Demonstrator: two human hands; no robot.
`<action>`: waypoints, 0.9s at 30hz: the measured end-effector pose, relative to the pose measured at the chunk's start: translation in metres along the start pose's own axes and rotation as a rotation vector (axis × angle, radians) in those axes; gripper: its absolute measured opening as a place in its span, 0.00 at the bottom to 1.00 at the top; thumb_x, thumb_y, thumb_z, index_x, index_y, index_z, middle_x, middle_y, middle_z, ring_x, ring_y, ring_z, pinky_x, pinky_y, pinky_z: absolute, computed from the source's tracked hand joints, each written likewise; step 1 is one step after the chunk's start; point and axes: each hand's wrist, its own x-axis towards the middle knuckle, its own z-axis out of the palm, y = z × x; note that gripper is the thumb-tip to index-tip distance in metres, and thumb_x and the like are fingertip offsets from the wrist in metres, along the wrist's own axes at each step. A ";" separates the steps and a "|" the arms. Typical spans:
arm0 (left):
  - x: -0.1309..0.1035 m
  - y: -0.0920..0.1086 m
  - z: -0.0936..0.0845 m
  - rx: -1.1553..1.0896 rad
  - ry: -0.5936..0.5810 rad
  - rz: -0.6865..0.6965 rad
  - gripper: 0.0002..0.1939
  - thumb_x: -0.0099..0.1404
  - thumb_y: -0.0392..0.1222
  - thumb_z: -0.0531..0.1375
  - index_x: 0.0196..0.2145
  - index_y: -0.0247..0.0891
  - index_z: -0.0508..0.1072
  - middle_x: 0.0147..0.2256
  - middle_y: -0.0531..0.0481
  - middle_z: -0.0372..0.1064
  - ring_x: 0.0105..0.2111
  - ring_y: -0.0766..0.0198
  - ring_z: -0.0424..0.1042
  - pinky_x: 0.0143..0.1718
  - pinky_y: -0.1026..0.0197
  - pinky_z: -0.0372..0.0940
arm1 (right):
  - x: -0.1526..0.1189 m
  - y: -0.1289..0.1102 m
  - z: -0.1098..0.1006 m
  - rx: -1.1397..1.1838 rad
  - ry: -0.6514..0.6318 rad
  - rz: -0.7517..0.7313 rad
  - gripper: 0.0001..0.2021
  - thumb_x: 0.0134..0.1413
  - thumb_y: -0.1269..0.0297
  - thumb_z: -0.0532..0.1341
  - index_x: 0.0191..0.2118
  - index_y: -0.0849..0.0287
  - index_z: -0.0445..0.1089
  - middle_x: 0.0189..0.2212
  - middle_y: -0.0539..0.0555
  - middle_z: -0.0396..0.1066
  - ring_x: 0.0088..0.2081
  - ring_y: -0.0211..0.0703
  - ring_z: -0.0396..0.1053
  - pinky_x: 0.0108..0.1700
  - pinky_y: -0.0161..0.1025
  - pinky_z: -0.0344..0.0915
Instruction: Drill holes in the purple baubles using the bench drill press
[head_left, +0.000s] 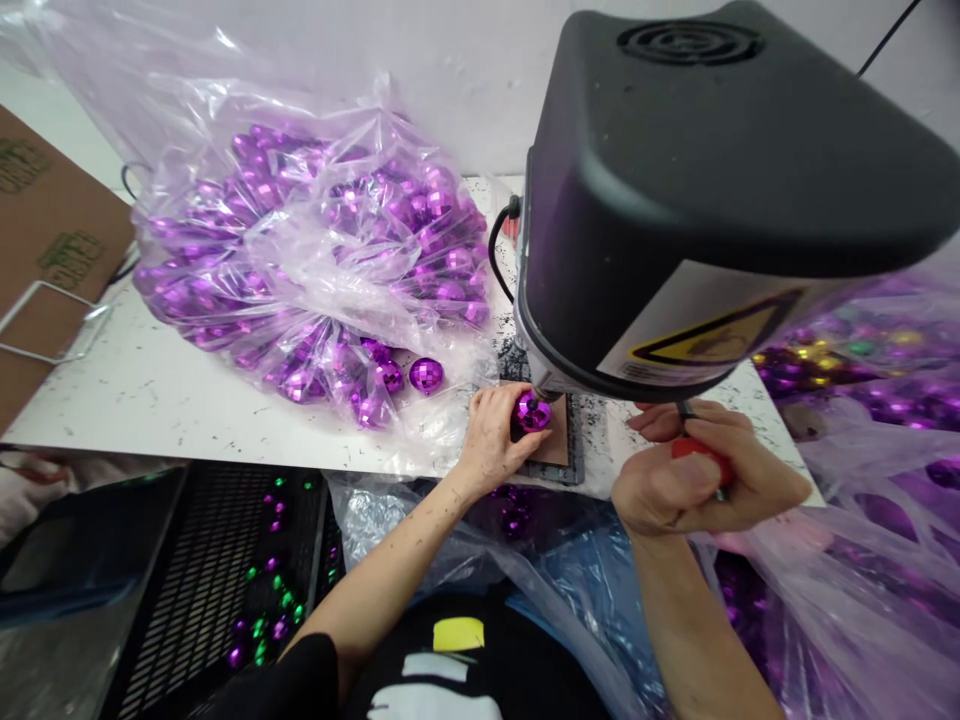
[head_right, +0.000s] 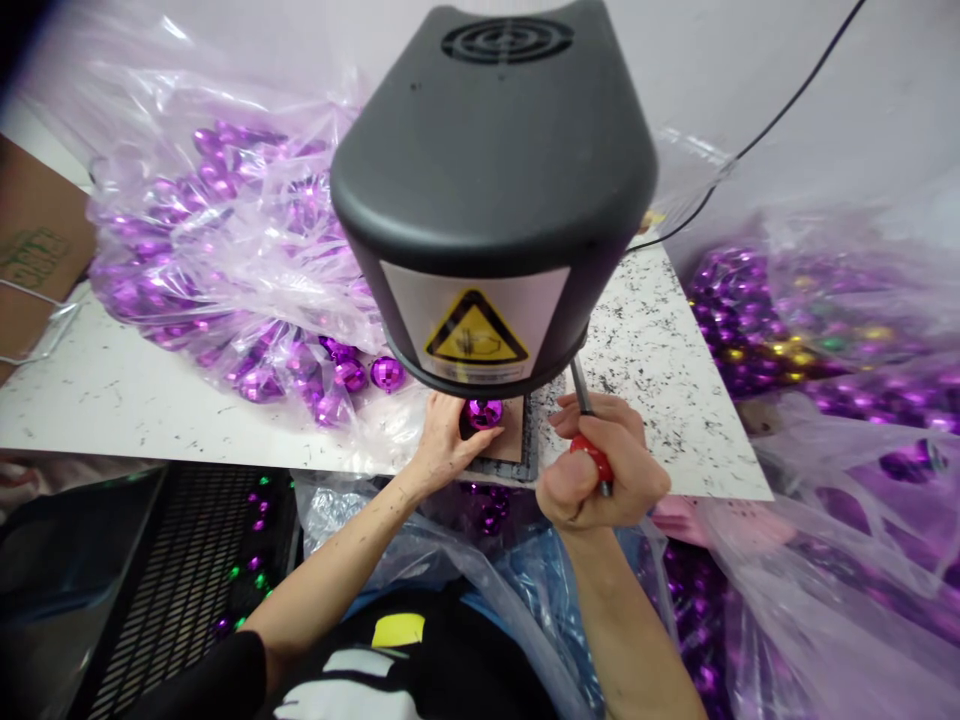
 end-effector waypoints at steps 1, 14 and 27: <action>0.000 -0.001 0.000 0.000 -0.004 -0.001 0.24 0.62 0.47 0.67 0.52 0.39 0.66 0.48 0.44 0.71 0.50 0.52 0.67 0.55 0.50 0.58 | -0.001 0.001 0.000 0.010 -0.001 0.007 0.07 0.53 0.62 0.56 0.31 0.60 0.66 0.24 0.47 0.63 0.22 0.35 0.67 0.23 0.36 0.64; 0.001 -0.001 0.001 0.007 -0.021 -0.031 0.25 0.61 0.47 0.67 0.52 0.40 0.67 0.48 0.44 0.71 0.50 0.52 0.69 0.56 0.49 0.58 | 0.022 -0.002 0.006 0.011 0.016 0.040 0.15 0.60 0.55 0.53 0.32 0.59 0.70 0.19 0.48 0.61 0.21 0.34 0.65 0.23 0.33 0.60; -0.059 0.035 -0.024 0.054 -0.213 0.148 0.36 0.62 0.52 0.66 0.63 0.41 0.58 0.55 0.39 0.68 0.56 0.50 0.67 0.65 0.40 0.47 | 0.091 -0.006 0.027 -0.124 -0.110 0.155 0.28 0.63 0.43 0.49 0.29 0.66 0.64 0.24 0.47 0.61 0.20 0.20 0.55 0.23 0.28 0.48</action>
